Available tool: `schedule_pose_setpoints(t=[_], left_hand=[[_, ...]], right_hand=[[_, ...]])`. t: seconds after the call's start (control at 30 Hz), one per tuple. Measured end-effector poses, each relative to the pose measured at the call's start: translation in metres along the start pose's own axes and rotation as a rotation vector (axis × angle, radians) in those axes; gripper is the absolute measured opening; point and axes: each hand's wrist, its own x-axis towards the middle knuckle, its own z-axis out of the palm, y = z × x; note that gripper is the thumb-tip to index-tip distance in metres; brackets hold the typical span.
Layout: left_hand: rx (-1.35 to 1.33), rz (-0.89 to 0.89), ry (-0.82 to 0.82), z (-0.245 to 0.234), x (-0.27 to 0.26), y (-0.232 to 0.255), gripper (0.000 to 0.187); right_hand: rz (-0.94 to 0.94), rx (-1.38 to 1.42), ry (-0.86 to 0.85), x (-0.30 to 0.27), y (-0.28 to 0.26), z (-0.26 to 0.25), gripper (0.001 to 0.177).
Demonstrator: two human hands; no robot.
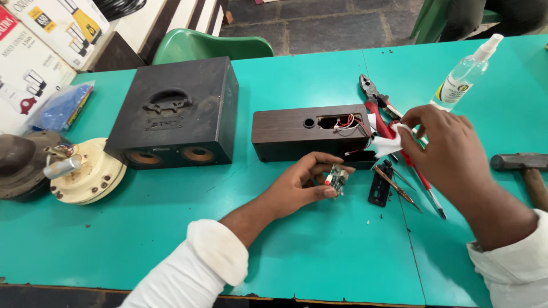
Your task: The person cleans a circuit board with a brush, wipes it with a cloth, and then fits the internal components into a wooden speaker housing. They proceed to secure the speaker components and housing using a screwdriver and pliers.
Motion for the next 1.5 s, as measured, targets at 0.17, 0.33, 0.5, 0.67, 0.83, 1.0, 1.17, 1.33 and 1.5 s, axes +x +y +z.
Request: schedule_pose_setpoints(t=[0.17, 0.33, 0.5, 0.67, 0.83, 1.0, 1.17, 1.33, 1.5], left_hand=[[0.287, 0.001, 0.007, -0.005, -0.016, 0.014, 0.067], [0.332, -0.049, 0.101, 0.003, -0.014, 0.016, 0.072], [0.329, -0.036, 0.099, 0.007, -0.015, 0.014, 0.076], [0.223, 0.013, 0.051, 0.006, -0.017, 0.006, 0.075], [0.196, 0.043, 0.081, 0.005, -0.018, 0.002, 0.074], [0.244, 0.088, 0.075, 0.006, -0.015, 0.008, 0.079], [1.026, 0.502, 0.335, -0.006, -0.02, 0.031, 0.058], [1.673, 0.664, 0.576, -0.022, -0.017, 0.056, 0.052], [1.621, 0.467, 0.573, -0.038, -0.009, 0.052, 0.067]], right_hand=[[-0.203, -0.205, -0.195, 0.005, 0.009, 0.009, 0.015], [-0.142, -0.121, -0.053, 0.002, 0.011, 0.004, 0.018], [-0.21, 0.132, 0.002, -0.007, -0.004, 0.009, 0.02], [-0.349, 0.388, -0.259, -0.027, -0.036, 0.023, 0.087], [-0.375, 0.236, -0.314, -0.029, -0.053, 0.021, 0.094], [-0.314, 0.228, -0.376, -0.027, -0.056, 0.017, 0.087], [-0.309, 0.183, -0.343, -0.002, -0.029, -0.004, 0.076], [-0.522, 0.2, -0.479, -0.011, -0.042, 0.008, 0.069], [-0.579, 0.176, -0.502, -0.016, -0.04, 0.02, 0.065]])
